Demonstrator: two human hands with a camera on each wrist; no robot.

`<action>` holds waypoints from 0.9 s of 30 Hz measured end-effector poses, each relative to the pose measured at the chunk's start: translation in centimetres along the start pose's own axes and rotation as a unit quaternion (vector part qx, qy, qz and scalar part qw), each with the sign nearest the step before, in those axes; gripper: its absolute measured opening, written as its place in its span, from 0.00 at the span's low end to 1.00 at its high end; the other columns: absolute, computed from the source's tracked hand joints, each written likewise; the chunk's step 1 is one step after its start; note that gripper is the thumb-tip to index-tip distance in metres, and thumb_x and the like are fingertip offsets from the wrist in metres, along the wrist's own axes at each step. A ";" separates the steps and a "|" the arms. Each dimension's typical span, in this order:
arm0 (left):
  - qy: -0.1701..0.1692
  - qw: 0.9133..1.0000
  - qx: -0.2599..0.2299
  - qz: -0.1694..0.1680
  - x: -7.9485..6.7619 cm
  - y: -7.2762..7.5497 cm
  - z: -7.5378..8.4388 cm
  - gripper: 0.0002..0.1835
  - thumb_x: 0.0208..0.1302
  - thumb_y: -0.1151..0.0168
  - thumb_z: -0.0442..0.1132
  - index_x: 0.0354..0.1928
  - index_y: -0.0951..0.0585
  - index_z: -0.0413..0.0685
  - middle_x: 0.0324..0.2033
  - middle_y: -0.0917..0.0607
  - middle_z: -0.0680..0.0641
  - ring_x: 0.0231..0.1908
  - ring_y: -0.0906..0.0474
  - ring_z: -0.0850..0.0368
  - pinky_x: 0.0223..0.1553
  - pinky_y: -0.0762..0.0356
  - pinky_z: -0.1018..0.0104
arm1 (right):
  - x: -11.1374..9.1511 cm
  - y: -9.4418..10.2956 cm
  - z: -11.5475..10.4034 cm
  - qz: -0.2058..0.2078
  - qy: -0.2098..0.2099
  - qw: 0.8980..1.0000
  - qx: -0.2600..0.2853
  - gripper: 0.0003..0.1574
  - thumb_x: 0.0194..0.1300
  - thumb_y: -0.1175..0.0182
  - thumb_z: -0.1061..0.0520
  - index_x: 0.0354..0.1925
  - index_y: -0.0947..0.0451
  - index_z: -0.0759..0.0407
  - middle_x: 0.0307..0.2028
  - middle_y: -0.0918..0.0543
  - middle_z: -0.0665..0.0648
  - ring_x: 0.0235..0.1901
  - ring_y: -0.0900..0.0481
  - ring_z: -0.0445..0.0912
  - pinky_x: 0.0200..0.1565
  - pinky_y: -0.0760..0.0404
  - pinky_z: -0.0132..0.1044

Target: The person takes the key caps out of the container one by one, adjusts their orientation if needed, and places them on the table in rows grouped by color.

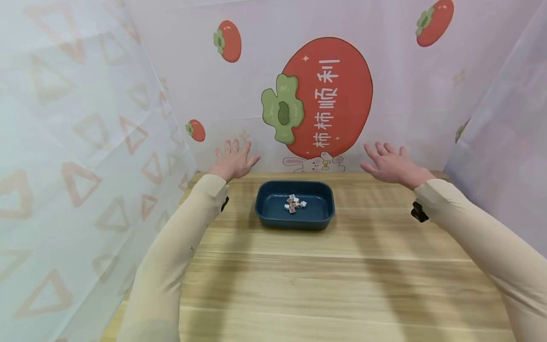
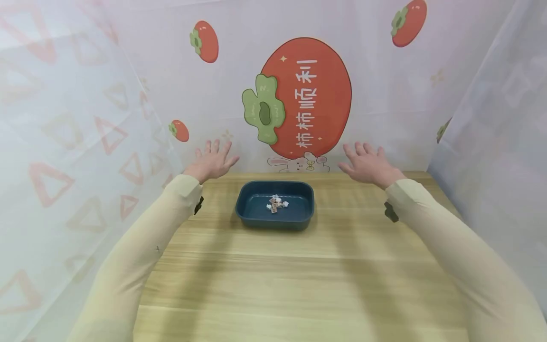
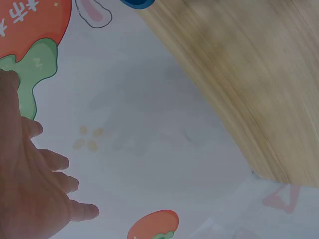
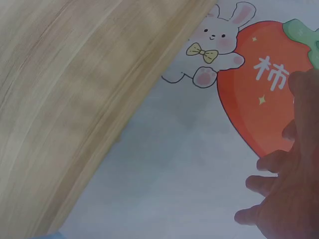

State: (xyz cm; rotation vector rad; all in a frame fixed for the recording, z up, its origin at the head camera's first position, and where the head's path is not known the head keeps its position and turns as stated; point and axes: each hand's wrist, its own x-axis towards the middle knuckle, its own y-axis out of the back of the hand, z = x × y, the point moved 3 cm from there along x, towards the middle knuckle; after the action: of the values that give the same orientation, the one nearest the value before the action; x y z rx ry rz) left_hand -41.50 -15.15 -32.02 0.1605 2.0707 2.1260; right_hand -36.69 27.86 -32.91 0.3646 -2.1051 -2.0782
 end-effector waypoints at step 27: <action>-0.034 0.995 -0.089 0.001 0.1 -3.6 1.8 0.43 0.72 0.73 0.68 0.79 0.59 0.49 0.77 0.62 0.34 0.77 0.70 0.34 0.74 0.62 0.34 | 2.3 -4.6 -7.1 0.111 0.086 0.985 0.100 0.40 0.73 0.49 0.46 0.74 0.45 0.64 0.68 0.32 0.70 0.63 0.29 0.66 0.64 0.31 0.62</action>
State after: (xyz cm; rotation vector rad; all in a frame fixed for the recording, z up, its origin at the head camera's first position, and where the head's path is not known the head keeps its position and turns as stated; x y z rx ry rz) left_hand -41.05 -13.31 -35.58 0.2080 1.8329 2.2588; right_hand -36.63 20.34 -37.53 0.3048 -2.1464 -1.6585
